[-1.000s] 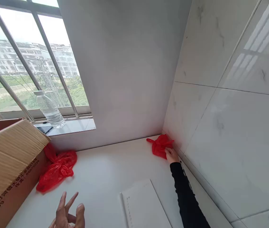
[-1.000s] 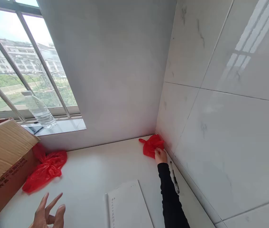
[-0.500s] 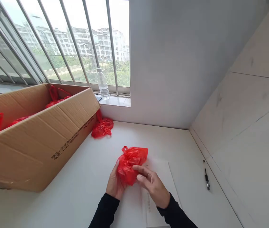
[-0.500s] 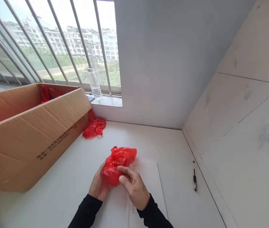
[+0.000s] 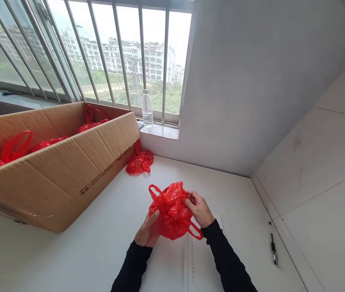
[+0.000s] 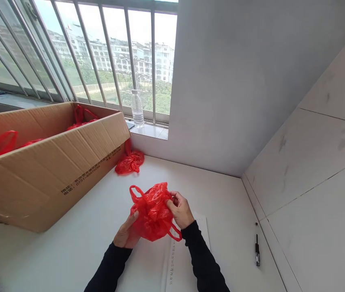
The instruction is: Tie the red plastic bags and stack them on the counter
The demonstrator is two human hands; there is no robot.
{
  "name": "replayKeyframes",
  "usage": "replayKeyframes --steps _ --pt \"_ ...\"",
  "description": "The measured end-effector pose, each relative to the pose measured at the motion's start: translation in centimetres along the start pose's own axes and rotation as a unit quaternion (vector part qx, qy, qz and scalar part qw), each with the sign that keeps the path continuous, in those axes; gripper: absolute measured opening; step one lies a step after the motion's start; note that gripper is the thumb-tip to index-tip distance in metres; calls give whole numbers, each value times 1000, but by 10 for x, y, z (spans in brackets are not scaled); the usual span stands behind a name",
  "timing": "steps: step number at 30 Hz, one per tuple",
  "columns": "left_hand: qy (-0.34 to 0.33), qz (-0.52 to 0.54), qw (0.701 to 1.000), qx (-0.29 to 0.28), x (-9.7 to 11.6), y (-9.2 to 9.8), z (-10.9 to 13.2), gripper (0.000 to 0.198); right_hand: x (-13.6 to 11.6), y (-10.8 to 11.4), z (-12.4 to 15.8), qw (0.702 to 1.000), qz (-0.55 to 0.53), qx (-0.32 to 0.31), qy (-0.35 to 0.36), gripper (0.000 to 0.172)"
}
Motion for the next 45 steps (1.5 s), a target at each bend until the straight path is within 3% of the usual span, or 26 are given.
replayKeyframes --steps 3,6,10,17,20,24,29,33,38,45 --pt "8 7 1000 23 -6 11 -8 50 5 3 -3 1000 7 12 -8 50" --pt "1 -10 1000 29 -10 18 -10 59 9 -4 -1 999 19 -21 -15 54" --pt "7 -25 1000 3 -15 16 -10 77 8 -11 0 998 45 -37 6 39" --pt "59 -27 998 24 -29 19 -14 39 17 7 -6 999 41 17 4 31" --pt "51 -28 998 27 -28 18 -13 41 18 11 -7 999 42 34 1 29" --pt "29 -63 998 6 -25 14 -10 38 17 5 -4 1000 23 -6 -14 27" --pt "2 -71 997 35 -28 20 -10 29 14 3 -2 1000 25 -14 8 24" --pt "-21 -65 997 38 -28 24 -12 37 12 1 -1 999 25 -25 2 29" --pt "-17 -74 997 13 -23 16 -12 45 11 -9 2 995 56 -85 -6 29" --pt "-16 -125 992 -31 -16 5 -12 32 19 -5 1 994 90 -60 -5 31"
Point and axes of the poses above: each hand's wrist, its own z-axis away from the middle knuckle, its own y-axis out of the back of the hand, x = y × z, the point moved 5 cm from there along -z, towards the middle knuckle, and after that the axes turned 3 degrees about -y, right-handed, at the moved point
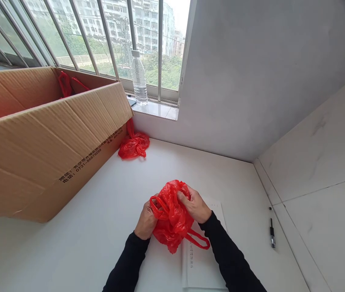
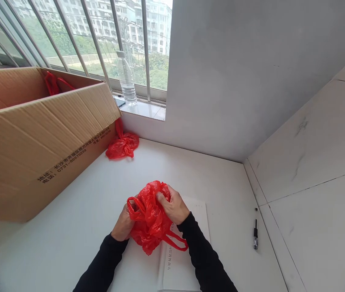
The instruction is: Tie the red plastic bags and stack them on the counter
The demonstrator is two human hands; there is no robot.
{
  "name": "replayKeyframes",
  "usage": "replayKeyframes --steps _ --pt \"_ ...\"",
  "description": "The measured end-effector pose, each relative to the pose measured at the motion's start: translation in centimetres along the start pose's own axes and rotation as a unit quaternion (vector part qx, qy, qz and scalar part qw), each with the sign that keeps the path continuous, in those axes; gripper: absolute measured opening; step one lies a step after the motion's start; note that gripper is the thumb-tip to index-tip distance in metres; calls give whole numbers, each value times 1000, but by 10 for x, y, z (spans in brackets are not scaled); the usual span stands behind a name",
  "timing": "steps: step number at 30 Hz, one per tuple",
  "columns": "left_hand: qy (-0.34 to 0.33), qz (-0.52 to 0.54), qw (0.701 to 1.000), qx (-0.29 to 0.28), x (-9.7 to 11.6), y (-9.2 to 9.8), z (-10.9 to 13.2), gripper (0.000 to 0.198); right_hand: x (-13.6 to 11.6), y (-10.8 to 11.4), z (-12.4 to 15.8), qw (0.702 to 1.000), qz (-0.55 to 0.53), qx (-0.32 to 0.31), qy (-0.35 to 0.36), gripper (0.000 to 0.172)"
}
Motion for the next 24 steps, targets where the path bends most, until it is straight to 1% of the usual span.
replayKeyframes --steps 3,6,9,11,15,20,22,24 --pt "14 -4 1000 0 -3 2 1 29 3 4 -1 1000 22 19 -10 27" --pt "20 5 1000 7 -9 5 1 26 4 7 -2 999 21 44 -12 23" --pt "26 19 999 17 -14 8 0 26 5 9 -2 998 8 61 -24 24" --pt "29 30 999 25 -16 10 -1 26 5 8 -1 998 -3 54 -33 28" --pt "34 50 998 36 -15 12 -2 31 6 4 -1 998 -36 19 -39 38" --pt "37 68 996 44 -12 12 -2 46 6 10 -2 997 -48 46 -31 37" --pt "36 77 995 59 -12 13 -2 47 2 9 0 997 -55 18 -44 44" --pt "37 86 993 76 -13 14 -2 44 -3 6 4 996 -47 -36 -60 53"
Point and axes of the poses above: each hand's wrist, its own z-axis away from the middle knuckle, its own y-axis out of the back of the hand, x = y × z, the point moved 5 cm from there along -z, towards the middle knuckle, and after that the axes turned 3 degrees about -y, right-handed, at the moved point
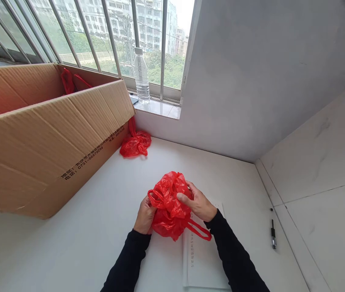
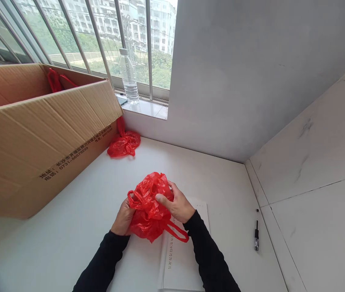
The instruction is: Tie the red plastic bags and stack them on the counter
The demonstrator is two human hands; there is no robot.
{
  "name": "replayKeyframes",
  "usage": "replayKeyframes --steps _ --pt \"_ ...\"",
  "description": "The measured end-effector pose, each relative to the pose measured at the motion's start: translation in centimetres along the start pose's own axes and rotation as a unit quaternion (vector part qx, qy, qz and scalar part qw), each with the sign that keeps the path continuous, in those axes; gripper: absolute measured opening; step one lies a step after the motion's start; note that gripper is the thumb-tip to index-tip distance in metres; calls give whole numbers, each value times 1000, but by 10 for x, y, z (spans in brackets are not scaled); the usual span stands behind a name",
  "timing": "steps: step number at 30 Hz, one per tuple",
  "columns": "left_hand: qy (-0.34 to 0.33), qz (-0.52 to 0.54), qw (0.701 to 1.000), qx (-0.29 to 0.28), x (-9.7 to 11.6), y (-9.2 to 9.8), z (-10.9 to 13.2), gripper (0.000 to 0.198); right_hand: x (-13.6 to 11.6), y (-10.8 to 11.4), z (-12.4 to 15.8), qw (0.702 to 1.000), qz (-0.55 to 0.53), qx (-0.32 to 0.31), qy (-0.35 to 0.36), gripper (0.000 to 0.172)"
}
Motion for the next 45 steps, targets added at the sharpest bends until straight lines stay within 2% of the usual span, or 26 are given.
replayKeyframes --steps 2,4,7,9,13,19,23,25,28,31,33,36,38,41,45 --pt "7 8 1000 15 -1 2 0 41 -3 -5 4 998 25 -49 -9 50" --pt "15 13 999 28 -2 3 0 40 -3 -6 5 997 44 -58 -7 38" --pt "26 26 999 31 -2 1 1 44 0 -3 2 999 34 -15 9 30" --pt "37 34 999 8 0 -3 2 48 2 1 -1 999 11 20 26 30" --pt "44 3 998 -54 4 -11 7 54 0 10 -4 997 -14 55 42 38" --pt "18 -10 998 -55 4 -11 6 47 0 6 1 1000 17 -20 3 53" --pt "19 15 999 -32 3 -9 3 48 3 7 -1 999 33 2 4 43" --pt "17 14 1000 -20 3 -9 3 53 3 12 -2 999 39 29 4 45" --pt "1 7 1000 3 5 -8 2 60 2 25 2 989 109 95 -27 64" --pt "-29 -1 999 39 8 -5 1 64 -3 30 9 970 222 81 -59 78" --pt "-57 -25 996 59 10 -4 2 63 -10 30 14 955 277 97 -37 67" --pt "-95 -87 989 71 13 -4 5 65 -23 23 18 926 332 174 41 42" --pt "-101 -105 987 64 13 -5 7 66 -25 11 16 917 357 168 66 33" --pt "-82 -97 990 54 11 -5 10 65 -20 -3 12 922 356 135 65 20" --pt "-86 -76 990 87 13 0 11 77 -21 2 10 935 297 178 82 18"
Point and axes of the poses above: each hand's wrist, its own z-axis away from the middle knuckle, its own y-axis out of the back of the hand, x = y × z, the point moved 5 cm from there along -z, towards the middle knuckle, and after that the axes turned 3 degrees about -y, right-handed, at the moved point
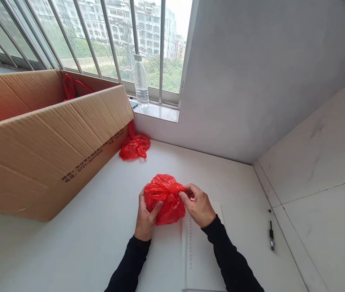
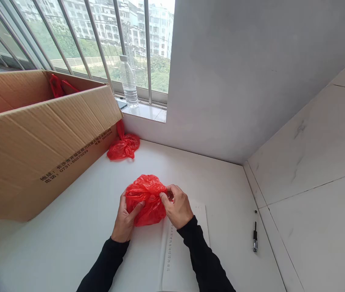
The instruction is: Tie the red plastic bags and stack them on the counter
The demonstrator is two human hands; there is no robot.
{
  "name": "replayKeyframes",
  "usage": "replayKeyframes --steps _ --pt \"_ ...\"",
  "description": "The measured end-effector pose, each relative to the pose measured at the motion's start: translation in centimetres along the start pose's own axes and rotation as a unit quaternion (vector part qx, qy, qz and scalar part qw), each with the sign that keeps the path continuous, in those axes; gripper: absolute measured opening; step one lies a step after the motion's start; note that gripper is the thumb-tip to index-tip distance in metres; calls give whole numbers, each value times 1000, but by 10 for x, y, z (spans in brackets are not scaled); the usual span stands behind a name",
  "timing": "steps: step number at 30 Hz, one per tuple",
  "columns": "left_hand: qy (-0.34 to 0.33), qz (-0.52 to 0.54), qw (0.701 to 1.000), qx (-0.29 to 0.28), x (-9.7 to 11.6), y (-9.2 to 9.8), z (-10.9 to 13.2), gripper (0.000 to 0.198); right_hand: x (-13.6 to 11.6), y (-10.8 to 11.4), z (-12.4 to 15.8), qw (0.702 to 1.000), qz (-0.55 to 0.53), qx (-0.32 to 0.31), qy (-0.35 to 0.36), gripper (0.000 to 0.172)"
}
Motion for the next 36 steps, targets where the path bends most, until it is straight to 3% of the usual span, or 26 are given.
replayKeyframes --steps 7,10,13,15,18,20,25,28,32,35,36 --pt "19 50 998 -37 -4 -1 -2 89 4 10 -3 998 -14 67 -2 27" --pt "-35 -27 999 -18 1 -1 -1 93 9 4 -1 999 27 26 -9 41" --pt "-79 -108 991 0 6 -1 3 94 18 -5 0 997 67 -43 -19 76" --pt "-107 -175 979 19 9 0 4 93 24 -7 0 995 69 -68 -22 83" --pt "-169 -316 930 78 17 10 2 94 31 -10 -2 994 72 -80 -15 71" --pt "-202 -385 896 93 21 17 -4 84 34 -12 -5 994 78 -75 -2 60" --pt "-280 -474 834 40 37 26 -18 27 40 -13 -13 995 93 -23 31 42" --pt "-319 -494 808 7 58 22 -18 24 37 -8 -14 995 99 -15 28 25" --pt "-307 -491 814 -41 89 9 -14 29 25 4 -11 994 87 20 58 22" --pt "-261 -443 856 -46 103 5 -11 32 22 -3 -7 992 96 -28 74 38" --pt "-233 -424 874 -42 104 6 -11 32 23 -7 -6 991 98 -49 71 34"
Point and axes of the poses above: each hand's wrist, its own z-axis away from the middle knuckle, its own y-axis out of the back of the hand, x = y × z, the point moved 5 cm from there along -z, towards the middle knuckle, and after that the axes turned 3 degrees about -y, right-handed, at the moved point
